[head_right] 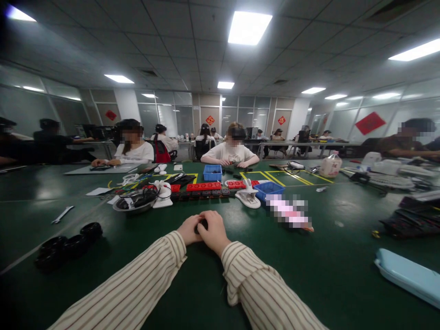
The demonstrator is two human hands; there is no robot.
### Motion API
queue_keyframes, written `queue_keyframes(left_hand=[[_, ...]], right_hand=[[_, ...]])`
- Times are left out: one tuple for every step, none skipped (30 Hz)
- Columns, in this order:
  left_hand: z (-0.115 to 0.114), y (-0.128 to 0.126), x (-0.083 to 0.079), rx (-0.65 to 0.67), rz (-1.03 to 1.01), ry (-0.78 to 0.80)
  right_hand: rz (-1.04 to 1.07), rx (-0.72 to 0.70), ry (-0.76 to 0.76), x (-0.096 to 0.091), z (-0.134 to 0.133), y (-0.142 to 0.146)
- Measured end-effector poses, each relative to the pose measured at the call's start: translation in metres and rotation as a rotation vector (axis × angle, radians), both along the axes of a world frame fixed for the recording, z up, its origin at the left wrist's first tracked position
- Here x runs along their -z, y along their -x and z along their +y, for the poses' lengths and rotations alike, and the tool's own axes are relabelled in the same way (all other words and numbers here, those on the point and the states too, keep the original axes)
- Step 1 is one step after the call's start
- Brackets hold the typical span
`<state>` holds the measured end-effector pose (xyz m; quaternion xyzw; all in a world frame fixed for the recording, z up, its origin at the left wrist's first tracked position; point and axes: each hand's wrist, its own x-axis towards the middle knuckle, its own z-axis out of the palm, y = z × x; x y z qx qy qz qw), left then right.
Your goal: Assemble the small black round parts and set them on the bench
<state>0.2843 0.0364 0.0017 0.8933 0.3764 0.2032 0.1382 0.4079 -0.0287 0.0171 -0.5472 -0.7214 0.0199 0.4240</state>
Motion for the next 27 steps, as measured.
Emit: queue_keyframes(left_hand=[[-0.0003,0.0000,0.0006,-0.009,-0.006,-0.009],[-0.0007,-0.0001,0.0011,-0.023,-0.010,-0.019],[-0.0013,-0.0003,0.0015,-0.042,-0.014,-0.029],[-0.0020,-0.0005,0.0016,-0.062,-0.016,-0.038],[-0.0027,-0.0008,0.0016,-0.082,-0.017,-0.048],[-0.0034,-0.0011,0.0014,-0.098,-0.017,-0.057],[-0.0040,-0.0015,0.0010,-0.110,-0.016,-0.067],[-0.0044,-0.0019,0.0005,-0.118,-0.015,-0.075],[-0.0047,-0.0023,0.0000,-0.121,-0.012,-0.083],[-0.0048,-0.0026,-0.0006,-0.120,-0.009,-0.090],[-0.0049,-0.0028,-0.0010,-0.116,-0.007,-0.096],[-0.0048,-0.0029,-0.0015,-0.108,-0.004,-0.101],[-0.0048,-0.0029,-0.0019,-0.097,-0.002,-0.104],[-0.0048,-0.0028,-0.0023,-0.082,0.000,-0.103],[-0.0048,-0.0026,-0.0028,-0.065,0.001,-0.099],[-0.0047,-0.0023,-0.0032,-0.047,0.003,-0.092],[-0.0047,-0.0019,-0.0036,-0.029,0.005,-0.083],[-0.0046,-0.0015,-0.0038,-0.011,0.005,-0.074],[-0.0045,-0.0011,-0.0040,0.004,0.004,-0.065],[-0.0043,-0.0007,-0.0039,0.015,0.002,-0.059],[-0.0040,-0.0003,-0.0036,0.019,-0.001,-0.054],[-0.0039,-0.0001,-0.0032,0.017,-0.003,-0.051],[-0.0038,0.0000,-0.0025,0.007,-0.005,-0.049],[-0.0039,-0.0001,-0.0019,-0.007,-0.005,-0.048],[-0.0042,-0.0004,-0.0012,-0.024,-0.004,-0.048],[-0.0046,-0.0007,-0.0008,-0.041,-0.002,-0.050],[-0.0051,-0.0012,-0.0005,-0.055,0.002,-0.052]], right_hand=[[0.011,0.021,-0.004,0.0009,0.0007,-0.0003],[0.023,0.045,-0.008,0.0019,0.0015,-0.0007],[0.033,0.072,-0.010,0.0030,0.0025,-0.0011],[0.041,0.101,-0.011,0.0041,0.0035,-0.0015],[0.044,0.130,-0.012,0.0051,0.0044,-0.0019],[0.042,0.158,-0.013,0.0059,0.0051,-0.0023],[0.034,0.181,-0.011,0.0064,0.0057,-0.0025],[0.021,0.195,-0.009,0.0067,0.0059,-0.0026],[0.007,0.200,-0.006,0.0067,0.0060,-0.0025],[-0.004,0.199,-0.003,0.0064,0.0059,-0.0023],[-0.011,0.194,0.000,0.0059,0.0058,-0.0021],[-0.014,0.186,0.001,0.0053,0.0055,-0.0018],[-0.014,0.176,0.000,0.0046,0.0052,-0.0015],[-0.014,0.163,0.000,0.0039,0.0048,-0.0013],[-0.017,0.146,0.001,0.0032,0.0044,-0.0011],[-0.021,0.123,0.002,0.0025,0.0038,-0.0010],[-0.027,0.097,0.004,0.0019,0.0030,-0.0009],[-0.034,0.070,0.006,0.0013,0.0022,-0.0007],[-0.040,0.044,0.007,0.0007,0.0014,-0.0005],[-0.045,0.022,0.008,0.0002,0.0006,-0.0003],[-0.046,0.008,0.008,-0.0003,0.0000,0.0000],[-0.044,0.003,0.006,-0.0007,-0.0004,0.0003],[-0.038,0.009,0.004,-0.0009,-0.0005,0.0005],[-0.030,0.023,0.000,-0.0009,-0.0004,0.0006],[-0.019,0.045,-0.005,-0.0007,0.0000,0.0007],[-0.007,0.071,-0.012,-0.0004,0.0006,0.0006],[0.002,0.099,-0.017,0.0002,0.0014,0.0004]])
